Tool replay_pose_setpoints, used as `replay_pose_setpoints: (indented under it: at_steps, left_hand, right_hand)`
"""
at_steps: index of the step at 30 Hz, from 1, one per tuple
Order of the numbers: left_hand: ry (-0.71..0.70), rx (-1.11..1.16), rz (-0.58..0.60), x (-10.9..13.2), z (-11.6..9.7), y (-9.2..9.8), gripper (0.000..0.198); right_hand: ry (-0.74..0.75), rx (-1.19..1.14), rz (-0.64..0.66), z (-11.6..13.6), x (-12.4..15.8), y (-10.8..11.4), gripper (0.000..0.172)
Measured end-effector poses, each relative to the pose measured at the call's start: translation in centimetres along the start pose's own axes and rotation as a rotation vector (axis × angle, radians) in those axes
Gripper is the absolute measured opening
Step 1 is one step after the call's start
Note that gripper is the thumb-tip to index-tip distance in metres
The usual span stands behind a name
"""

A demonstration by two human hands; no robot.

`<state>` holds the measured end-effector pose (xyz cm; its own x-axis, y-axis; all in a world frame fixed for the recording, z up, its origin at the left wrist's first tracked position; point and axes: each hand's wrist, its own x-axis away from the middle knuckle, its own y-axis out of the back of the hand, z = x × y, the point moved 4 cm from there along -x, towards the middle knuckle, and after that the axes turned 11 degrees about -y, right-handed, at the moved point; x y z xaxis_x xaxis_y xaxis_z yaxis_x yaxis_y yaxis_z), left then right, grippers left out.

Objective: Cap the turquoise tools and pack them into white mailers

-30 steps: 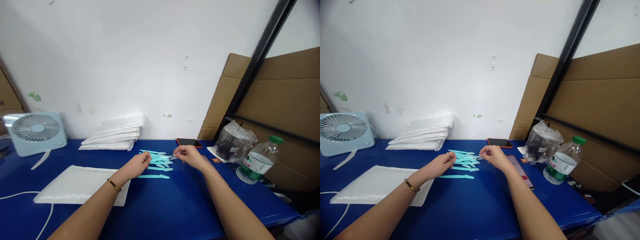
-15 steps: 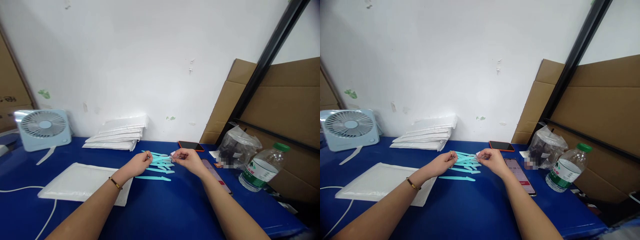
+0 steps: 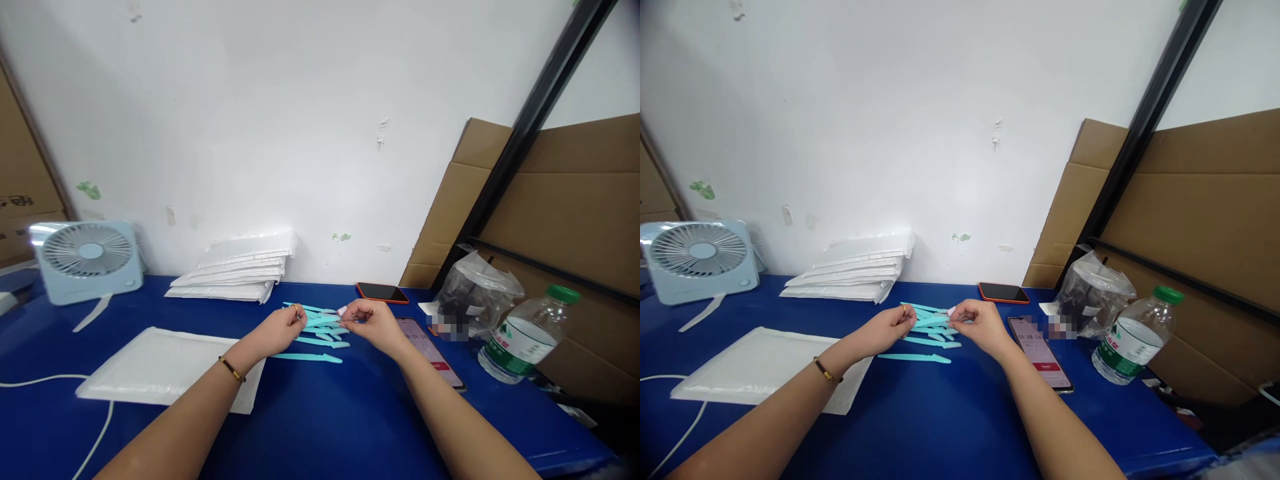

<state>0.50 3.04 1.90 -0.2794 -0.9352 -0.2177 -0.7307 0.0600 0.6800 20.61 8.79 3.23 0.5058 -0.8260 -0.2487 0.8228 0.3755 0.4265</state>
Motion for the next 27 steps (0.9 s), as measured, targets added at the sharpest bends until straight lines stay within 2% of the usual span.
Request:
replay_pose_setpoints:
  at_steps: [6,11,12,15,17,22,24,27]
  left_hand:
    - [-0.034,0.063,0.069,0.0,-0.2,-1.2,0.026]
    - [-0.127,-0.244,-0.111,0.2,-0.8,-0.3,0.023]
    - [-0.126,-0.279,-0.085,0.3,-0.8,-0.2,0.025]
    - [-0.11,-0.288,0.135,0.7,-0.8,-0.7,0.025]
    - [-0.095,-0.299,0.226,0.8,-0.8,-1.0,0.023]
    - [-0.031,-0.325,0.262,0.8,-0.6,-1.6,0.014]
    - [-0.021,-0.332,0.264,0.7,-0.6,-1.6,0.014]
    - [-0.016,-0.335,0.259,0.6,-0.5,-1.5,0.014]
  right_hand:
    - [0.076,0.093,0.015,-0.1,0.1,-1.3,0.009]
    - [0.017,0.2,-0.032,-1.9,-0.8,-0.7,0.007]
    - [0.017,0.249,-0.033,-2.0,-0.9,-0.5,0.007]
    - [0.035,0.36,-0.049,-1.6,-0.9,0.3,0.009]
    - [0.044,0.402,-0.022,-0.9,-0.6,0.7,0.011]
    - [0.089,0.535,0.248,0.1,0.5,-0.2,0.01]
    - [0.098,0.611,0.294,-0.1,0.7,-0.7,0.012]
    - [0.097,0.694,0.291,-0.5,0.7,-1.2,0.011]
